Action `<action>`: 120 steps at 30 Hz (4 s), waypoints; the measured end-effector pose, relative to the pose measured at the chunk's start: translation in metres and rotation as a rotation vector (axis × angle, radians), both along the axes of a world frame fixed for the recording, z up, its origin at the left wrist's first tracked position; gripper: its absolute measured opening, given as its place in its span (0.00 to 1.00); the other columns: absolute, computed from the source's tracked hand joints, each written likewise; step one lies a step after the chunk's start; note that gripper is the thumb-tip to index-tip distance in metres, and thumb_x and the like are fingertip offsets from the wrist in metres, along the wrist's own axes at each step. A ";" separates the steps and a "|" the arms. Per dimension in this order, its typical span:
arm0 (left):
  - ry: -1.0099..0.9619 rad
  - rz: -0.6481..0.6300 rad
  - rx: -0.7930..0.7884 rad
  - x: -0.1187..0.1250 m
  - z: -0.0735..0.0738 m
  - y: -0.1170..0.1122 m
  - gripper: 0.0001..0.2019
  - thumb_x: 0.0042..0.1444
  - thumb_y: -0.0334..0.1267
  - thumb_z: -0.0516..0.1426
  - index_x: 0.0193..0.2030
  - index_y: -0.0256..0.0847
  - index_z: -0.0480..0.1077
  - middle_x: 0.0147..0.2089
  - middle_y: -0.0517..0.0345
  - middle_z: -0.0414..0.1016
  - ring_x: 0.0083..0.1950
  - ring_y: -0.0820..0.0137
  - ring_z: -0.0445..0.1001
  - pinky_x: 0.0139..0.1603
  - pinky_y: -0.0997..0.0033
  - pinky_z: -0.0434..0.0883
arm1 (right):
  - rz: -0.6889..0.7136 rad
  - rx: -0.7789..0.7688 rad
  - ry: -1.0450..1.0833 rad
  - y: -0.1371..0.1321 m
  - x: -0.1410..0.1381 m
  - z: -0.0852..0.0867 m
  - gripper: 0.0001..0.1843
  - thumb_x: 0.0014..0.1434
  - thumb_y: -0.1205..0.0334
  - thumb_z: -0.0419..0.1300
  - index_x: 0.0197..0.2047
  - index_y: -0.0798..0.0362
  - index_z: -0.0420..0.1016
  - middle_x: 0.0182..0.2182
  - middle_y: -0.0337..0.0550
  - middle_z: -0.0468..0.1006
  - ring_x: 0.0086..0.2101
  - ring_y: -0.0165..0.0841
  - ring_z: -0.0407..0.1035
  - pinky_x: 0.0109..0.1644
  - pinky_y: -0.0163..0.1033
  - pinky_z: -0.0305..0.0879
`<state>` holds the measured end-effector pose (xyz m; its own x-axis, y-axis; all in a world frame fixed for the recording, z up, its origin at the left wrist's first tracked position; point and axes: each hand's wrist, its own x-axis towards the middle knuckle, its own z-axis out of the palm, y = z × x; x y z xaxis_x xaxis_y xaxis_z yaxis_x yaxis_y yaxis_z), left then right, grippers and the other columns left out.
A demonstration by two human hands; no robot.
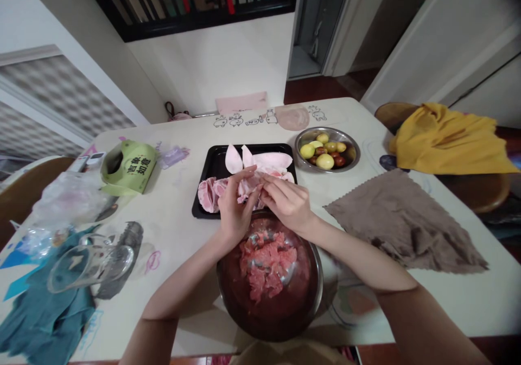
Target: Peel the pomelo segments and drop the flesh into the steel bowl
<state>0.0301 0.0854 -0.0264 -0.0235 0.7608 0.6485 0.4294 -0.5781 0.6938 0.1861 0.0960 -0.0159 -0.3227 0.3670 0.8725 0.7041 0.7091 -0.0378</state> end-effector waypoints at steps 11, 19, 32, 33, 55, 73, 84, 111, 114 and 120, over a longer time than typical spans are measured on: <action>-0.026 -0.095 0.059 0.000 0.001 0.004 0.14 0.64 0.33 0.62 0.55 0.43 0.68 0.59 0.50 0.78 0.62 0.62 0.77 0.62 0.55 0.77 | 0.026 -0.105 0.096 0.006 0.005 0.004 0.09 0.68 0.70 0.57 0.42 0.55 0.79 0.38 0.44 0.86 0.36 0.32 0.81 0.40 0.34 0.76; -0.123 -0.132 -0.015 -0.001 0.012 0.007 0.26 0.57 0.39 0.69 0.58 0.43 0.65 0.56 0.48 0.79 0.59 0.62 0.80 0.60 0.57 0.78 | 0.093 -0.091 0.095 0.007 0.012 0.008 0.11 0.68 0.70 0.57 0.49 0.54 0.78 0.42 0.45 0.86 0.42 0.34 0.82 0.46 0.37 0.78; -0.180 -0.132 -0.129 -0.005 0.006 0.012 0.19 0.62 0.39 0.64 0.59 0.45 0.69 0.57 0.52 0.77 0.59 0.65 0.78 0.58 0.64 0.80 | 0.076 -0.066 0.004 0.011 0.010 0.005 0.18 0.66 0.71 0.59 0.58 0.58 0.75 0.50 0.52 0.84 0.48 0.39 0.80 0.53 0.44 0.80; -0.140 -0.121 -0.090 -0.006 0.007 0.011 0.20 0.62 0.38 0.64 0.60 0.45 0.69 0.58 0.51 0.77 0.60 0.64 0.78 0.61 0.62 0.78 | 0.081 -0.051 -0.014 0.011 0.010 0.005 0.19 0.66 0.72 0.59 0.60 0.58 0.74 0.51 0.53 0.83 0.49 0.40 0.80 0.55 0.45 0.79; 0.022 -0.167 -0.029 0.001 0.013 0.000 0.17 0.64 0.35 0.62 0.58 0.43 0.69 0.54 0.51 0.79 0.56 0.64 0.79 0.58 0.61 0.77 | 0.026 0.163 -0.034 0.020 0.023 0.000 0.13 0.68 0.70 0.58 0.53 0.60 0.79 0.42 0.51 0.85 0.44 0.35 0.81 0.50 0.37 0.78; -0.204 -0.234 -0.001 -0.001 0.013 0.005 0.12 0.66 0.36 0.60 0.55 0.46 0.67 0.61 0.48 0.67 0.66 0.61 0.71 0.67 0.53 0.72 | 0.352 -0.107 0.255 0.021 0.010 0.002 0.20 0.68 0.70 0.59 0.61 0.50 0.75 0.51 0.49 0.83 0.51 0.36 0.79 0.53 0.45 0.81; -0.219 -0.220 -0.030 0.008 0.018 -0.002 0.14 0.64 0.40 0.63 0.55 0.44 0.70 0.56 0.49 0.78 0.60 0.61 0.78 0.63 0.54 0.77 | 0.282 0.056 0.157 0.017 0.016 0.009 0.17 0.69 0.67 0.59 0.59 0.52 0.77 0.50 0.48 0.85 0.53 0.38 0.79 0.56 0.45 0.81; -0.177 -0.447 0.162 0.004 0.007 0.001 0.17 0.66 0.34 0.60 0.59 0.49 0.64 0.64 0.47 0.75 0.66 0.57 0.75 0.61 0.48 0.79 | 0.282 0.029 0.248 -0.001 0.013 0.019 0.27 0.61 0.79 0.50 0.55 0.51 0.79 0.42 0.44 0.87 0.44 0.35 0.83 0.48 0.40 0.83; -0.125 -0.440 0.188 0.001 0.003 0.002 0.20 0.67 0.33 0.58 0.62 0.54 0.63 0.66 0.50 0.73 0.65 0.58 0.76 0.61 0.48 0.80 | 0.295 0.017 0.308 -0.004 0.012 0.023 0.24 0.61 0.79 0.50 0.51 0.50 0.80 0.39 0.43 0.87 0.41 0.33 0.83 0.43 0.39 0.82; -0.067 -0.409 0.065 -0.006 -0.005 -0.001 0.26 0.69 0.39 0.56 0.71 0.55 0.59 0.68 0.46 0.70 0.67 0.55 0.74 0.61 0.49 0.80 | 0.255 -0.172 0.537 -0.007 0.003 0.031 0.17 0.64 0.75 0.55 0.39 0.48 0.84 0.32 0.37 0.86 0.31 0.30 0.81 0.36 0.34 0.80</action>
<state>0.0245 0.0843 -0.0316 0.2288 0.6737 0.7027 0.1103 -0.7351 0.6689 0.1896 0.0890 0.0148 0.0490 0.4861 0.8725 0.3638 0.8049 -0.4689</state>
